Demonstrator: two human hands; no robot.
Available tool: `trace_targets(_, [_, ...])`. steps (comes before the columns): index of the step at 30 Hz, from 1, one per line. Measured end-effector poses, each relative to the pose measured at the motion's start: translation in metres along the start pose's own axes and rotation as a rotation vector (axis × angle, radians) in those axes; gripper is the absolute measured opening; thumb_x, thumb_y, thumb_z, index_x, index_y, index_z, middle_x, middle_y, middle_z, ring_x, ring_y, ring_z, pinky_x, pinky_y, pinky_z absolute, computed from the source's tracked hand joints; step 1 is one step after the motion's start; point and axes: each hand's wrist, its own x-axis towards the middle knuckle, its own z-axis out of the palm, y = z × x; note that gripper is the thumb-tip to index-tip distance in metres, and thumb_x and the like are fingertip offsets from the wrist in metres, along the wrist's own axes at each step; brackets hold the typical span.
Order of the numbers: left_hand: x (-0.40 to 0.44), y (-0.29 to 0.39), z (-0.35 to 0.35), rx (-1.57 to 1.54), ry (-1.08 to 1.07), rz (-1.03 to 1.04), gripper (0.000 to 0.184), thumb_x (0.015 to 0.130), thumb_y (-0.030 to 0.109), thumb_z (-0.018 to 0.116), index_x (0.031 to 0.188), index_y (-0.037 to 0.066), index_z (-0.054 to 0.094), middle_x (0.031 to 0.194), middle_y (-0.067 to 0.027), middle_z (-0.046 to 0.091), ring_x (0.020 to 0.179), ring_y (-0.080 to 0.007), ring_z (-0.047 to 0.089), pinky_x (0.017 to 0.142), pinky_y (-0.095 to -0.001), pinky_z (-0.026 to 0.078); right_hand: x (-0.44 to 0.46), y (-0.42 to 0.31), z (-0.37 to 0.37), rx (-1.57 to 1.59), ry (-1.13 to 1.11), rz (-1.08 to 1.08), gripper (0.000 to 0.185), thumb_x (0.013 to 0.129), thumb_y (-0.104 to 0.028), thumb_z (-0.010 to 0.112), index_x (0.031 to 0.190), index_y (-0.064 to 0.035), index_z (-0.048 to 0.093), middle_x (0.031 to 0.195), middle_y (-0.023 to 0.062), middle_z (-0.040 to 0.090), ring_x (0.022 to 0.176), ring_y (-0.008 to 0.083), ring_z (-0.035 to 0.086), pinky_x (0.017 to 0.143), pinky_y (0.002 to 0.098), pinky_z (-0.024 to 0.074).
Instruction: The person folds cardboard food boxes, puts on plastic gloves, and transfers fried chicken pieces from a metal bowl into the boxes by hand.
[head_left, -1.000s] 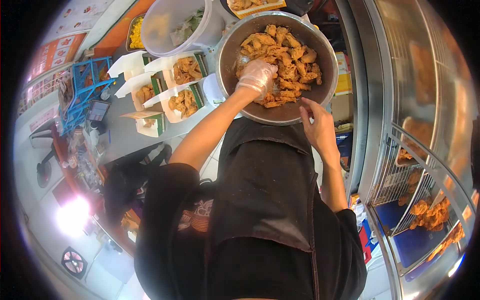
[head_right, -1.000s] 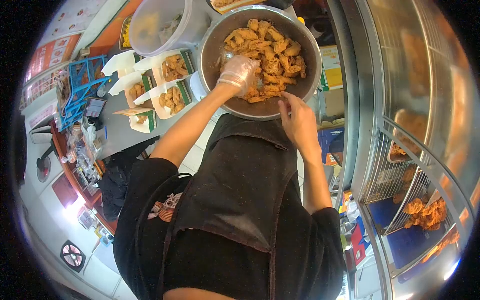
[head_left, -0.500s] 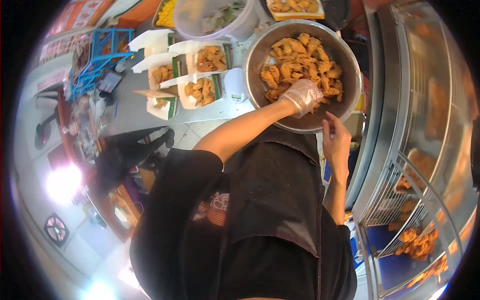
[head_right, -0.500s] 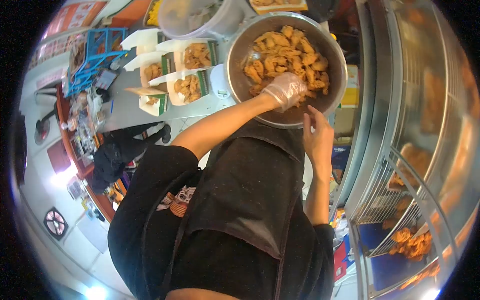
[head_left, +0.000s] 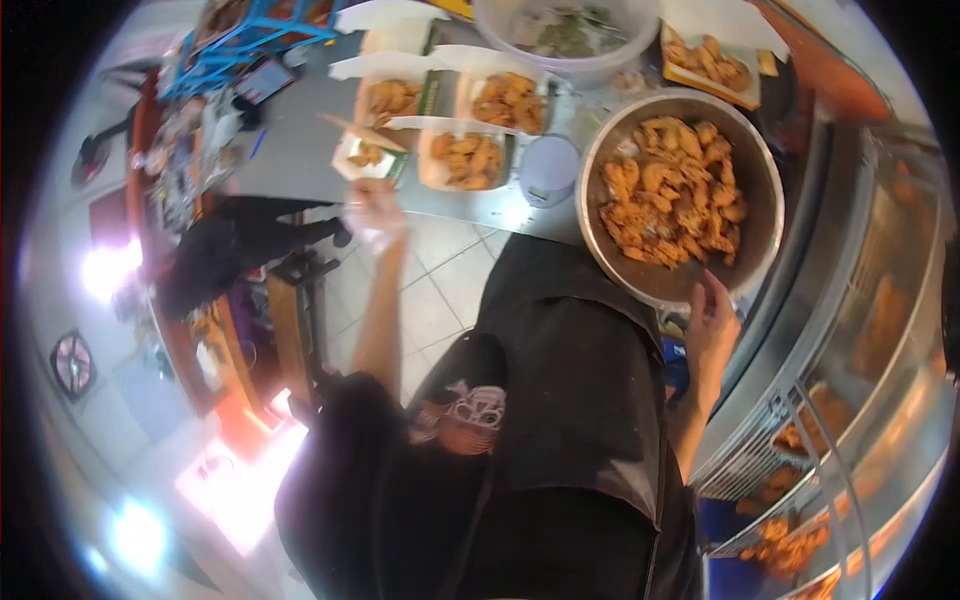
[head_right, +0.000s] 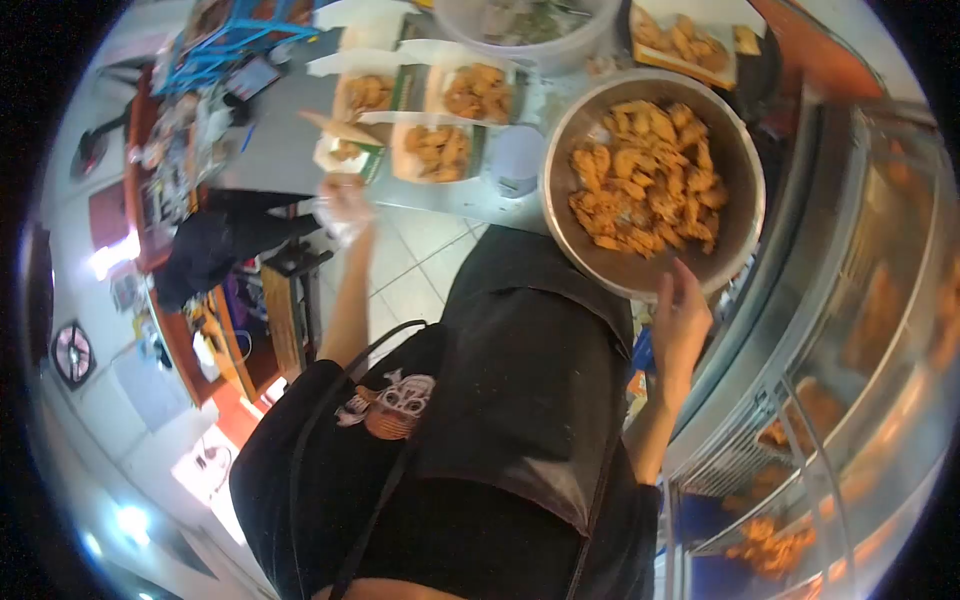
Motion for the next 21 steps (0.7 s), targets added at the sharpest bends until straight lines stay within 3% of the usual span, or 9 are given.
trace_targets(5, [0.090,-0.103,-0.002,0.679,-0.320,0.086,0.030,0.094,0.033,0.062,0.109,0.006,0.066,0.107,-0.0210,0.069,0.098,-0.0393,0.066,0.085,-0.0472,0.051,-0.004,-0.015,0.014,-0.010,-0.101,-0.046,0.029,0.096,-0.015,0.065,0.119,0.0015,0.067,0.106,0.0246,0.071,0.094,0.0362,0.071,0.081,0.0399,0.0553])
trace_targets(7, [0.113,-0.083,0.012,0.694,-0.469,-0.082,0.034,0.093,0.034,0.063,0.117,0.010,0.066,0.114,-0.0199,0.068,0.104,-0.0355,0.067,0.089,-0.0430,0.052,-0.007,-0.009,0.020,-0.068,-0.091,-0.185,0.027,0.094,-0.014,0.066,0.116,0.0032,0.067,0.104,0.0247,0.071,0.093,0.0386,0.070,0.079,0.0415,0.0549])
trace_targets(9, [0.119,-0.095,0.014,0.838,-0.461,0.024,0.040,0.090,0.031,0.067,0.122,0.008,0.065,0.116,-0.0222,0.068,0.106,-0.0337,0.067,0.092,-0.0377,0.052,-0.014,-0.012,0.021,-0.036,-0.093,-0.127,0.026,0.094,-0.012,0.067,0.114,0.0033,0.066,0.100,0.0237,0.071,0.088,0.0382,0.070,0.077,0.0429,0.0548])
trace_targets(11, [0.105,-0.085,0.016,0.737,-0.045,-0.050,0.026,0.085,0.020,0.068,0.104,0.003,0.069,0.099,-0.0212,0.071,0.093,-0.0332,0.069,0.084,-0.0370,0.054,-0.021,-0.014,0.021,0.022,-0.041,-0.119,0.025,0.093,-0.011,0.067,0.115,0.0027,0.066,0.095,0.0231,0.070,0.083,0.0359,0.071,0.074,0.0415,0.0550])
trace_targets(13, [0.083,-0.061,0.027,0.687,0.484,0.176,0.014,0.083,0.010,0.067,0.091,0.000,0.071,0.090,-0.0200,0.071,0.086,-0.0314,0.070,0.078,-0.0321,0.055,-0.029,-0.007,0.021,0.042,0.001,-0.058,0.025,0.094,-0.010,0.066,0.115,0.0024,0.066,0.095,0.0228,0.071,0.083,0.0350,0.071,0.074,0.0406,0.0551])
trace_targets(15, [0.040,-0.001,0.044,0.294,0.120,0.289,0.020,0.095,0.018,0.057,0.094,0.001,0.068,0.093,-0.0127,0.068,0.084,-0.0238,0.067,0.075,-0.0322,0.056,-0.035,-0.004,0.019,0.062,0.031,0.000,0.024,0.094,-0.010,0.066,0.115,0.0021,0.066,0.094,0.0225,0.071,0.082,0.0342,0.071,0.073,0.0397,0.0552])
trace_targets(18, [-0.054,0.148,0.116,-0.198,-0.169,0.752,0.019,0.087,0.011,0.072,0.105,0.007,0.068,0.094,-0.0109,0.069,0.087,-0.0267,0.068,0.079,-0.0408,0.056,-0.037,-0.005,0.015,0.119,0.047,0.059,0.023,0.094,-0.008,0.066,0.114,0.0018,0.067,0.096,0.0222,0.072,0.083,0.0337,0.071,0.073,0.0389,0.0554])
trace_targets(19, [-0.076,0.182,0.131,-0.273,-0.585,0.680,0.027,0.096,0.029,0.064,0.108,0.006,0.069,0.094,-0.0107,0.069,0.098,-0.0303,0.064,0.090,-0.0425,0.051,-0.037,-0.003,0.016,0.127,0.053,0.033,0.023,0.094,-0.008,0.066,0.114,0.0021,0.067,0.097,0.0222,0.072,0.084,0.0345,0.071,0.074,0.0391,0.0555])
trace_targets(21, [-0.101,0.233,0.171,-0.116,-1.177,0.756,0.032,0.096,0.029,0.060,0.117,0.005,0.069,0.106,-0.0144,0.071,0.103,-0.0357,0.065,0.097,-0.0448,0.050,-0.034,0.001,0.016,0.143,0.059,0.011,0.022,0.094,-0.007,0.066,0.114,0.0023,0.067,0.098,0.0223,0.072,0.085,0.0352,0.071,0.074,0.0392,0.0556])
